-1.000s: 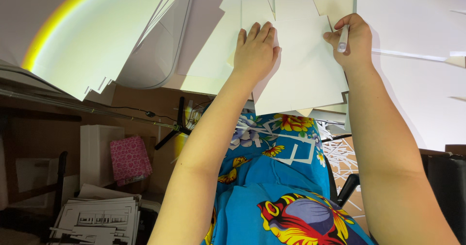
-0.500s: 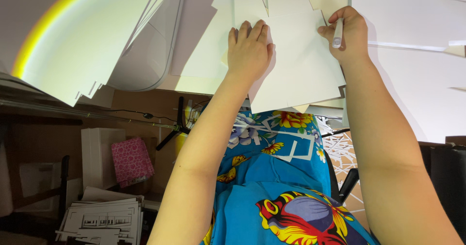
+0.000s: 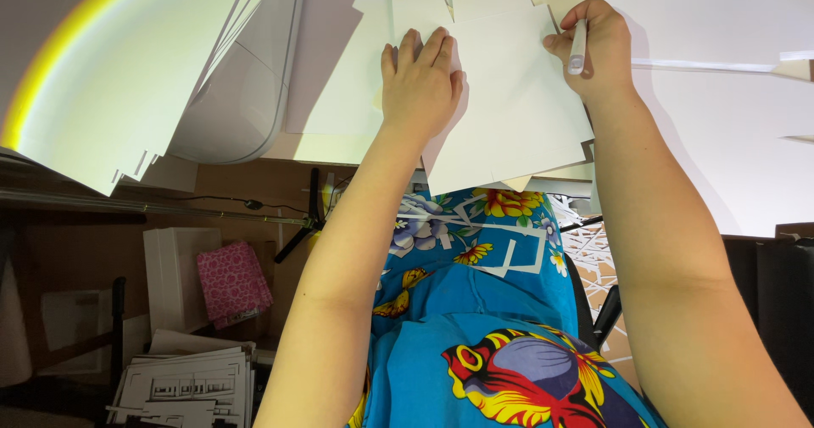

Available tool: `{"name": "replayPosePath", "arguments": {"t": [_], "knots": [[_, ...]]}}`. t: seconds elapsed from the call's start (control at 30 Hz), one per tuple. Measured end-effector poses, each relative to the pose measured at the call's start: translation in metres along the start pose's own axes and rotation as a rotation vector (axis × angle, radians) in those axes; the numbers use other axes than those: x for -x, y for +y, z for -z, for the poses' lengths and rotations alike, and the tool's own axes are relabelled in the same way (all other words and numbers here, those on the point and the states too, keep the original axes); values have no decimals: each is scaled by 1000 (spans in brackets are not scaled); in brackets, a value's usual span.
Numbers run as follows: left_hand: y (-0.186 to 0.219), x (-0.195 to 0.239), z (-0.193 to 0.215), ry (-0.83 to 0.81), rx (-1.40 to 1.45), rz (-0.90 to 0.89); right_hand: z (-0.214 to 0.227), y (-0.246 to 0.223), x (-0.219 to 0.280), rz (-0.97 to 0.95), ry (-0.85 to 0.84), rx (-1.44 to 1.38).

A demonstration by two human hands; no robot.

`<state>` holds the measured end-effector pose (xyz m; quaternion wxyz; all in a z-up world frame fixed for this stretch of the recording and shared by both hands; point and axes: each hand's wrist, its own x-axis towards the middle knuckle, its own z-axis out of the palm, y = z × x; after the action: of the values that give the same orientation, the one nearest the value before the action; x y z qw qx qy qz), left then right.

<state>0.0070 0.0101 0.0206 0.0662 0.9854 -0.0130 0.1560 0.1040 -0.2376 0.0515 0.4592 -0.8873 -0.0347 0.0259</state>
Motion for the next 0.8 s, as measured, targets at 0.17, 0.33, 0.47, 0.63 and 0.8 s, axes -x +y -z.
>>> {"name": "replayPosePath", "arguments": {"t": [0.17,0.33,0.47,0.63,0.8], "knots": [[0,0,1,17,24,0,0,0,0,-5,-2,10],[2,1,11,-2,-4,0,1,4,-7,-11,13,56],[5,2,20,-101,7,12,13,-19,2,-51,34,129],[3,3,14,-43,4,-2,39,-39,69,374,-123,268],[5,3,17,-61,1,7,46,-19,124,715,-452,245]]}}
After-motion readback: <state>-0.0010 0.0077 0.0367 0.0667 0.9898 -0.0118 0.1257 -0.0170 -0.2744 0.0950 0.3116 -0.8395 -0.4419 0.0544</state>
